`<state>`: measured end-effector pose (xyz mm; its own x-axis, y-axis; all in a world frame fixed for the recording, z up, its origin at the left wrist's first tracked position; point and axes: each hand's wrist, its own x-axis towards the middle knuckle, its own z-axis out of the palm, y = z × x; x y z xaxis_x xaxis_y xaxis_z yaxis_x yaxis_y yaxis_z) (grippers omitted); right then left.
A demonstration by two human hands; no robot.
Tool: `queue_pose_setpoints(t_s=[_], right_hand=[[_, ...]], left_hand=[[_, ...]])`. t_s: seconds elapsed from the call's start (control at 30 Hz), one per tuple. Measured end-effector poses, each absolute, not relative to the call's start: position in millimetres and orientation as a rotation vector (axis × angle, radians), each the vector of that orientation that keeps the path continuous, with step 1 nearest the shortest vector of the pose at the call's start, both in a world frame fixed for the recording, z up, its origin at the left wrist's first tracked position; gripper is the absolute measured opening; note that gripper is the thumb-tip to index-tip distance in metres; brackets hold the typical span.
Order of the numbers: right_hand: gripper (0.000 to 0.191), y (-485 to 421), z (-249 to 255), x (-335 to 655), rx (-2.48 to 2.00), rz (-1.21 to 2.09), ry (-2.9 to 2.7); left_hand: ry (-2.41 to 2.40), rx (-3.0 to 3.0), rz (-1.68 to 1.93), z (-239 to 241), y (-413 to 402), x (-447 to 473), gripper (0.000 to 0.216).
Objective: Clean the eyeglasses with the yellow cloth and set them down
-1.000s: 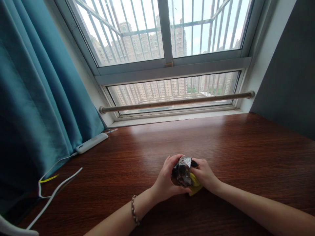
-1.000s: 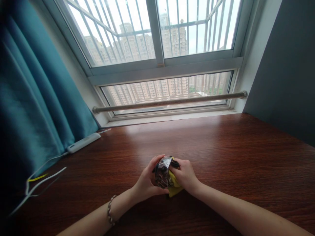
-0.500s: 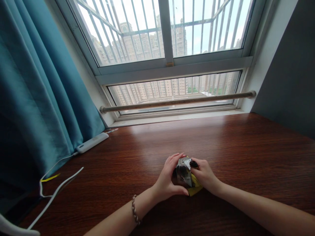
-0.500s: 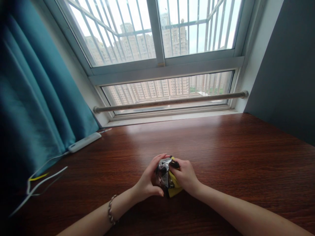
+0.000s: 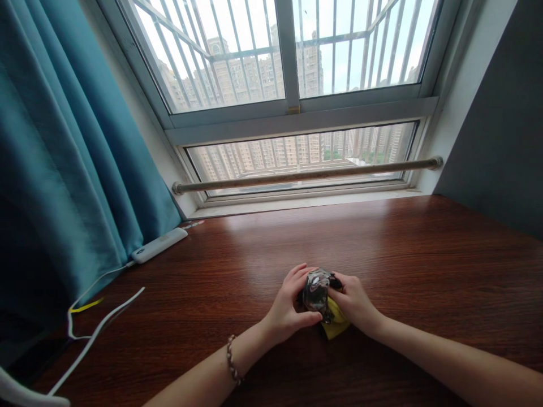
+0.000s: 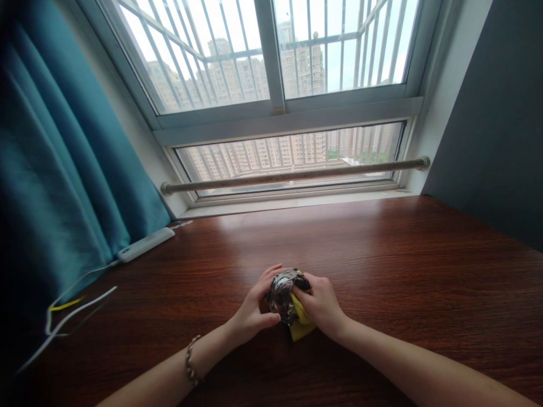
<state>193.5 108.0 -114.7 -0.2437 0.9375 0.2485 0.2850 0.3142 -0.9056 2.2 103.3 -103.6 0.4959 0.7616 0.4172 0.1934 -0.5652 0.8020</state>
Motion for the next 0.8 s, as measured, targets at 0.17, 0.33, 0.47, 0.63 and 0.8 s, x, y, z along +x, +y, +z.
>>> queue_pose_setpoints(t_s=[0.17, 0.33, 0.47, 0.63, 0.8], right_hand=[[0.04, 109.4, -114.1, 192.0, -1.162, 0.953, -1.639], [0.04, 109.1, -113.0, 192.5, -1.184, 0.933, -1.668], [0.032, 106.3, -112.7, 193.3, -1.16, 0.93, -1.712], [0.038, 104.7, -113.4, 193.6, -1.182, 0.9, -1.758], [0.039, 105.9, -115.5, 192.3, -1.178, 0.892, -1.699]], left_hand=[[0.746, 2.013, 1.117, -111.3, 99.4, 4.4, 0.1], [0.781, 1.946, 1.097, -112.1, 96.4, 5.1, 0.095], [0.766, 1.902, 1.017, -106.0, 102.1, 2.7, 0.08], [0.76, 1.958, 0.992, -103.3, 104.8, 1.9, 0.055], [0.693, 2.008, 1.078, -113.7, 100.2, 4.0, 0.093]])
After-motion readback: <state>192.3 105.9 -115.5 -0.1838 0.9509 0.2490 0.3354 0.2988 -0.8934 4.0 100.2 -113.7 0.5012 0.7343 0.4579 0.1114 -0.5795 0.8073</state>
